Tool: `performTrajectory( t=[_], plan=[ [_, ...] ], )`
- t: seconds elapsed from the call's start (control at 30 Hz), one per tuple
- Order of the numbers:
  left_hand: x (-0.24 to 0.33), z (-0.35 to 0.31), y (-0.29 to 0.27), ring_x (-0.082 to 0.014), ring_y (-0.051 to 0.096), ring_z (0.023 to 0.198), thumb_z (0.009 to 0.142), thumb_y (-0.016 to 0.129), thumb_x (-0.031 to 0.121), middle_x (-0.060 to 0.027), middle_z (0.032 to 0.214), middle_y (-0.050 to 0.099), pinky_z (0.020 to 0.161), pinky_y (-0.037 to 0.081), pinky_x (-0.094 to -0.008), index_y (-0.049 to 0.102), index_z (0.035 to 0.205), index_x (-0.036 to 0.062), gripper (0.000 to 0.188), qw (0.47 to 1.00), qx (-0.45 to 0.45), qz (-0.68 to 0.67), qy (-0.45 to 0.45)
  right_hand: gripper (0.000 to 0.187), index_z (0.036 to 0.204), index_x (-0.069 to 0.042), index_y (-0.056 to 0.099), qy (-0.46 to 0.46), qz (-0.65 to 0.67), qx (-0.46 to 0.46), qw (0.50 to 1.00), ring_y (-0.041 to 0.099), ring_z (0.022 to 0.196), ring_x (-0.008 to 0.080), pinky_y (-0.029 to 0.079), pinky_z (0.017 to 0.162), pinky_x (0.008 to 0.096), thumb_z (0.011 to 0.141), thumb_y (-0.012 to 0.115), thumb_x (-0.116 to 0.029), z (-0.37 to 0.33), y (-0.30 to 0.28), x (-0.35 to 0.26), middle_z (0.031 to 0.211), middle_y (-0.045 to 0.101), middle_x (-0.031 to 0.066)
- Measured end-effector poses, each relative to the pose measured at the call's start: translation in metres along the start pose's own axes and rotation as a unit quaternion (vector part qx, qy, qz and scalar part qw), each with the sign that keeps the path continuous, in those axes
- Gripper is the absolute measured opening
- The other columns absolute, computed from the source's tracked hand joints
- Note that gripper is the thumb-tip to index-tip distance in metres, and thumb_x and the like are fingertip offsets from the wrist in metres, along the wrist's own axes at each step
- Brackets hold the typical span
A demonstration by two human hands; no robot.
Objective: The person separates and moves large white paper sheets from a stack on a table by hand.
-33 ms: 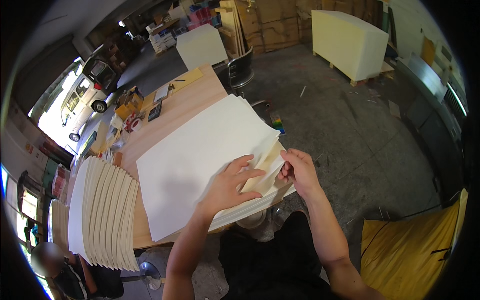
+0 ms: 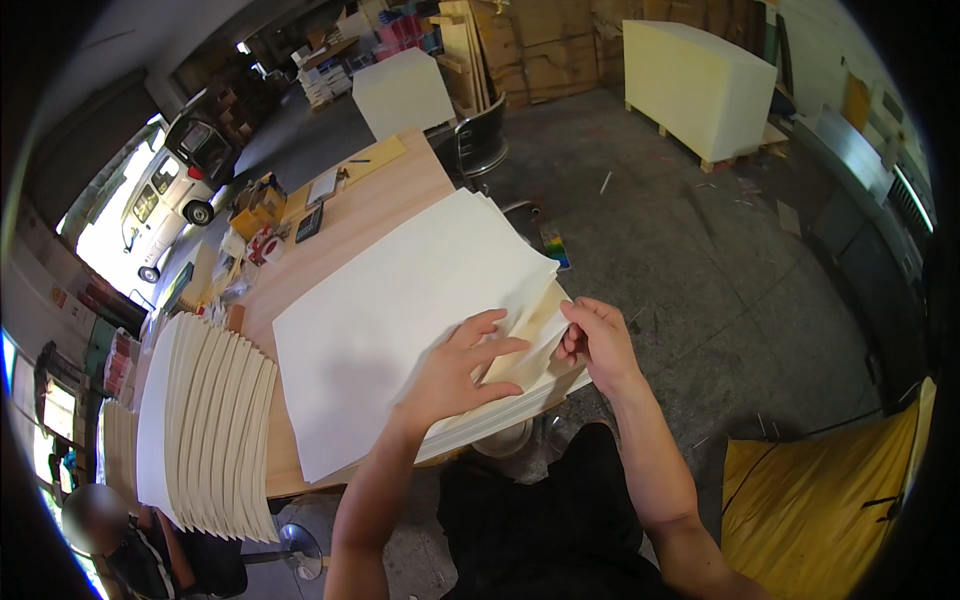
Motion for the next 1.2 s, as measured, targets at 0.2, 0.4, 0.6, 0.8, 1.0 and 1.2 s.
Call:
performTrajectory(
  t=[0.2, 0.4, 0.6, 0.8, 1.0, 1.2],
  plan=[
    [-0.004, 0.0, -0.002, -0.0338, 0.063, 0.128, 0.082, 0.085, 0.016, -0.0154, 0.152, 0.052, 0.107, 0.052, -0.0411, 0.073, 0.132, 0.0212, 0.051, 0.999, -0.015, -0.031, -0.016, 0.036, 0.073, -0.01, 0.056, -0.029, -0.053, 0.009, 0.998, 0.059, 0.054, 0.0101, 0.041, 0.048, 0.0244, 0.102, 0.067, -0.028, -0.003, -0.008, 0.003, 0.062, 0.056, -0.0006],
    [-0.012, -0.004, 0.004, -0.0346, 0.064, 0.122, 0.089, 0.079, 0.024, -0.0156, 0.155, 0.05, 0.101, 0.054, -0.0424, 0.073, 0.128, 0.0252, 0.039, 1.0, 0.006, -0.006, 0.008, 0.036, 0.073, -0.01, 0.055, -0.027, -0.025, -0.005, 0.999, 0.058, 0.053, 0.0097, 0.04, 0.048, 0.0247, 0.102, 0.066, -0.026, 0.004, -0.001, 0.003, 0.062, 0.057, -0.0002],
    [0.002, -0.004, 0.004, -0.0345, 0.062, 0.125, 0.082, 0.086, 0.032, -0.0159, 0.154, 0.049, 0.103, 0.054, -0.0421, 0.073, 0.128, 0.0256, 0.048, 0.999, 0.019, 0.033, 0.028, 0.035, 0.074, -0.01, 0.055, -0.012, 0.029, -0.019, 0.999, 0.059, 0.055, 0.0101, 0.041, 0.049, 0.0244, 0.104, 0.063, -0.025, 0.005, 0.001, 0.005, 0.064, 0.058, 0.0001],
    [-0.006, -0.003, 0.003, -0.0338, 0.061, 0.126, 0.084, 0.085, 0.033, -0.0162, 0.152, 0.051, 0.103, 0.053, -0.0416, 0.072, 0.132, 0.0268, 0.051, 1.0, 0.003, -0.001, 0.011, 0.037, 0.072, -0.012, 0.053, -0.025, 0.017, -0.009, 1.0, 0.059, 0.054, 0.01, 0.04, 0.048, 0.0243, 0.105, 0.063, -0.027, 0.002, -0.002, 0.005, 0.063, 0.057, -0.0005],
    [-0.004, -0.005, 0.001, -0.0363, 0.058, 0.135, 0.088, 0.079, 0.013, -0.0197, 0.154, 0.05, 0.109, 0.051, -0.0405, 0.072, 0.132, 0.0207, 0.045, 0.998, 0.052, -0.018, -0.014, 0.039, 0.07, -0.012, 0.051, -0.049, -0.104, 0.02, 0.993, 0.059, 0.054, 0.0099, 0.039, 0.046, 0.0242, 0.105, 0.063, -0.027, 0.002, -0.005, 0.008, 0.063, 0.056, -0.0005],
    [0.003, -0.007, 0.004, -0.0372, 0.059, 0.134, 0.086, 0.082, 0.02, -0.0183, 0.155, 0.05, 0.108, 0.052, -0.0407, 0.072, 0.131, 0.0247, 0.046, 0.999, -0.008, 0.048, 0.019, 0.037, 0.072, -0.011, 0.053, -0.013, 0.035, -0.01, 0.999, 0.06, 0.055, 0.0114, 0.042, 0.048, 0.0247, 0.104, 0.062, -0.025, 0.002, 0.003, 0.003, 0.063, 0.058, 0.0012]
  ],
)
Point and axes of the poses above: each hand's wrist, its own z-axis towards the middle knuckle, its own y-axis out of the palm, x = y × z, the point moved 4 cm from there along z, towards the middle knuckle
